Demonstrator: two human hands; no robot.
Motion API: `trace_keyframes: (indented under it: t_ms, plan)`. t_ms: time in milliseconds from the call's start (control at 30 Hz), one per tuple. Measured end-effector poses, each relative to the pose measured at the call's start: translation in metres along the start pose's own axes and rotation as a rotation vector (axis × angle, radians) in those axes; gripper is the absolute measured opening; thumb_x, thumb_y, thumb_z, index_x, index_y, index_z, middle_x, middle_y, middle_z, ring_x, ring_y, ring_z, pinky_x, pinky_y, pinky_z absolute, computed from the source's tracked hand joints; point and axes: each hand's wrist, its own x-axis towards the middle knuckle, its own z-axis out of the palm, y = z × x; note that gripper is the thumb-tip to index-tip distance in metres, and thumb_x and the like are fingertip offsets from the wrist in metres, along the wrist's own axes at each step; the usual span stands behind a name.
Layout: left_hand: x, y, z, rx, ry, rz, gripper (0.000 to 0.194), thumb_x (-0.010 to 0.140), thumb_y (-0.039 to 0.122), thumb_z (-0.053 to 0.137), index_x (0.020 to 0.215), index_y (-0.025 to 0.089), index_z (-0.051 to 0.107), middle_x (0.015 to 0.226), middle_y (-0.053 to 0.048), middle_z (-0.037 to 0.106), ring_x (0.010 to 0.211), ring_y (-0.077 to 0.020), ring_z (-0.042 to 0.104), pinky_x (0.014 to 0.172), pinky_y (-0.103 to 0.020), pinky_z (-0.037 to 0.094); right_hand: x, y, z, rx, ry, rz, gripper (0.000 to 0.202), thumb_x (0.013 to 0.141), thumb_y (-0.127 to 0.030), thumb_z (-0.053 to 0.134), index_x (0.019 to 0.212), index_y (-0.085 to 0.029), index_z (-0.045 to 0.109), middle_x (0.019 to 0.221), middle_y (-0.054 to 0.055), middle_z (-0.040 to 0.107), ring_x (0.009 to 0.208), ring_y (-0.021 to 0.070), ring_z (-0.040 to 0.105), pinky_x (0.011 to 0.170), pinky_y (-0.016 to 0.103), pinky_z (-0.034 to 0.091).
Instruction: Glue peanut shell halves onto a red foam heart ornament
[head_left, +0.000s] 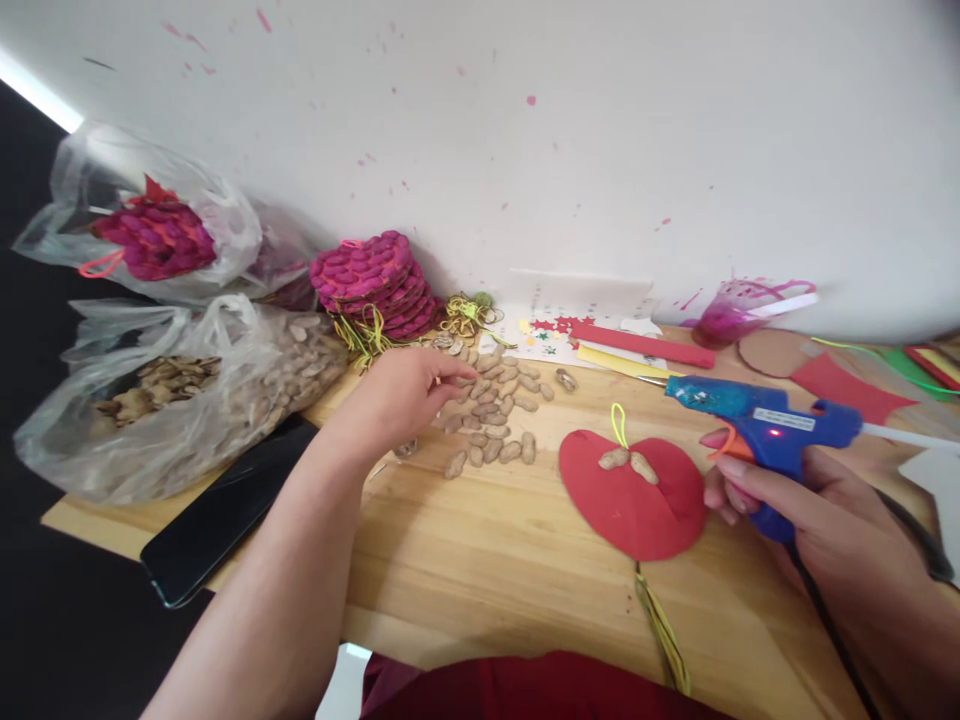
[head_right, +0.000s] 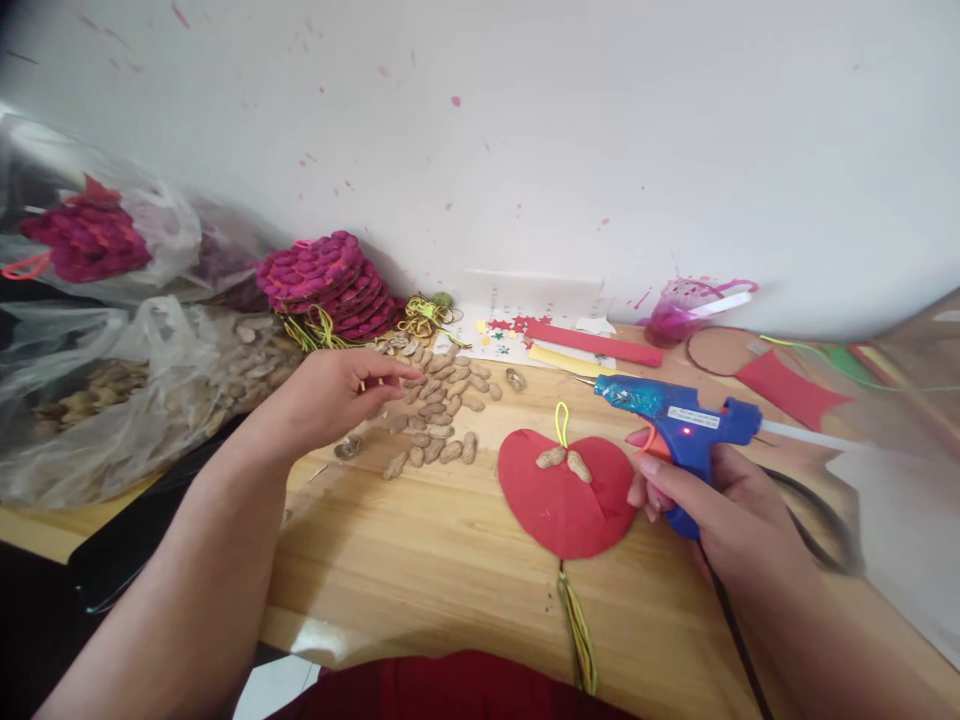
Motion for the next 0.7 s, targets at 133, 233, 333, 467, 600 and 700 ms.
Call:
trace_keyframes:
  t_ms: [133,233,333,467,600,700]
  plan:
    - [0.001,0.007,-0.001,0.000,0.065,-0.142,0.016,0.086,0.032,0.064,0.082,0.023,0.077,0.060,0.001,0.069,0.056,-0.0162,0.060,0.060,-0.027,0.042,0.003,0.003,0.000,0.007,0.003,-0.012,0.027,0.064,-0.037,0.085,0.061,-0.025,0.061,0.054,0.001,0.056,0.056,0.0204,0.056,0.055,0.036,0.042]
    - [-0.001,0.016,-0.004,0.030,0.190,-0.209,0.035,0.086,0.047,0.065,0.064,0.021,0.068,0.045,0.004,0.053,0.046,-0.0129,0.047,0.053,-0.027,0.034,0.002,0.001,0.001,-0.016,0.011,-0.018,0.025,0.064,-0.038,0.083,0.065,-0.026,0.062,0.054,0.001,0.056,0.056,0.0210,0.055,0.056,0.037,0.042]
    - [-0.002,0.019,-0.003,0.108,0.294,-0.193,0.048,0.087,0.054,0.061,0.054,0.020,0.059,0.043,0.004,0.047,0.048,-0.0126,0.044,0.053,-0.028,0.031,-0.001,-0.003,0.002,-0.045,0.022,-0.017,0.025,0.063,-0.041,0.082,0.065,-0.026,0.062,0.057,0.003,0.059,0.056,0.0214,0.055,0.056,0.037,0.044]
    - [0.003,0.006,0.006,0.160,0.311,-0.174,0.030,0.089,0.044,0.060,0.076,0.022,0.074,0.056,0.001,0.062,0.055,-0.0158,0.054,0.056,-0.028,0.036,-0.001,-0.005,0.001,-0.097,-0.010,0.023,0.030,0.064,-0.044,0.082,0.056,-0.025,0.060,0.056,0.005,0.060,0.055,0.0197,0.054,0.057,0.036,0.045]
    - [0.009,-0.009,0.015,0.035,0.340,-0.087,0.026,0.084,0.028,0.065,0.107,0.021,0.076,0.087,-0.003,0.076,0.073,-0.0181,0.066,0.072,-0.029,0.049,0.001,-0.002,0.000,-0.058,0.002,0.005,0.027,0.065,-0.041,0.081,0.058,-0.025,0.061,0.055,0.003,0.059,0.054,0.0197,0.054,0.058,0.037,0.044]
    - [0.010,-0.008,0.017,-0.127,0.362,-0.121,0.020,0.083,0.022,0.065,0.098,0.020,0.078,0.092,-0.003,0.078,0.080,-0.0186,0.070,0.078,-0.029,0.053,0.001,0.000,0.003,0.006,-0.005,-0.037,0.028,0.065,-0.037,0.082,0.057,-0.025,0.059,0.052,0.002,0.055,0.055,0.0202,0.054,0.056,0.037,0.041]
